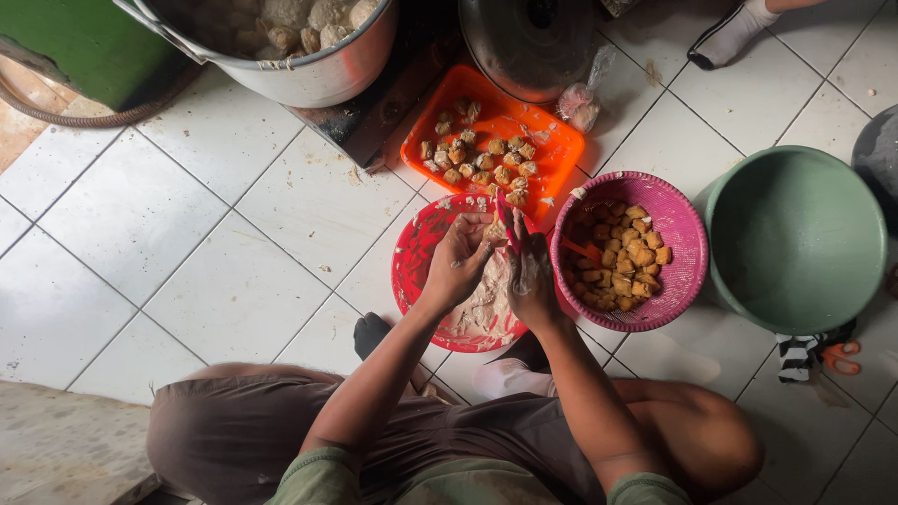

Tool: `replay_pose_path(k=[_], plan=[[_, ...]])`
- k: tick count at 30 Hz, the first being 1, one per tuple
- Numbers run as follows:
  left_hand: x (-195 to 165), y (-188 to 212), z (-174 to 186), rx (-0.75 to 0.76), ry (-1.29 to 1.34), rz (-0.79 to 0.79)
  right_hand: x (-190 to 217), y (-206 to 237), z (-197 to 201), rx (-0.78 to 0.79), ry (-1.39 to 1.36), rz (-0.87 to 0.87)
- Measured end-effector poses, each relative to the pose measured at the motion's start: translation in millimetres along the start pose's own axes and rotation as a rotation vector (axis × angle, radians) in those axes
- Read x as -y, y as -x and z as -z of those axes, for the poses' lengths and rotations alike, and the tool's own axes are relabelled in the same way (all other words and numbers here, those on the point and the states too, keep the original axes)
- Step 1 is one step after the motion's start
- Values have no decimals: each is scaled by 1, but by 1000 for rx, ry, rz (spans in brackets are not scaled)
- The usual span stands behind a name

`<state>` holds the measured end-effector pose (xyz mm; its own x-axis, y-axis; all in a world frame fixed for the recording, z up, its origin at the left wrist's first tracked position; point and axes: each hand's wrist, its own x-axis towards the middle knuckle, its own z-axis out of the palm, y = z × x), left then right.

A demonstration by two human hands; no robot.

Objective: The person scoops a white paste from a red bowl using a pink spatula and spreads it over small brown food items held in their left hand. They then place the coated items into an orange tray. The process is repeated continuously.

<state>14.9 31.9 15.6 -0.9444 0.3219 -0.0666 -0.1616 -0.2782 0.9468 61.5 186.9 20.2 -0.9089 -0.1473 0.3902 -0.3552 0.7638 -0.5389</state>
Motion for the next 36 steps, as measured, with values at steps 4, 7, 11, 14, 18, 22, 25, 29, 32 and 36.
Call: replay_pose_path(k=[4, 7, 11, 14, 18, 22, 25, 29, 32, 36], plan=[[14, -10, 14, 76, 367, 61, -2, 0, 15, 77, 223, -39], [24, -12, 27, -6, 487, 159, -13, 4, 16, 82, 122, -138], [37, -26, 42, -176, 593, 148, -32, 7, 8, 66, -9, -241], [44, -31, 51, -286, 454, 86, -40, 6, 11, 11, -79, -231], [48, -28, 53, -303, 418, 59, -30, 1, 23, -65, -116, -132], [44, -22, 40, -231, 298, 113, -14, -1, 26, 48, -331, -562], [42, -19, 24, -190, 431, 97, -12, -2, 17, -58, -191, -291], [44, -15, 14, -144, 349, 82, -16, 2, 0, -145, -150, -40], [44, -15, 19, -100, 440, 78, -22, 5, -1, 51, -307, -373], [37, -22, 35, -156, 624, 119, -35, -2, 14, 129, -303, -399]])
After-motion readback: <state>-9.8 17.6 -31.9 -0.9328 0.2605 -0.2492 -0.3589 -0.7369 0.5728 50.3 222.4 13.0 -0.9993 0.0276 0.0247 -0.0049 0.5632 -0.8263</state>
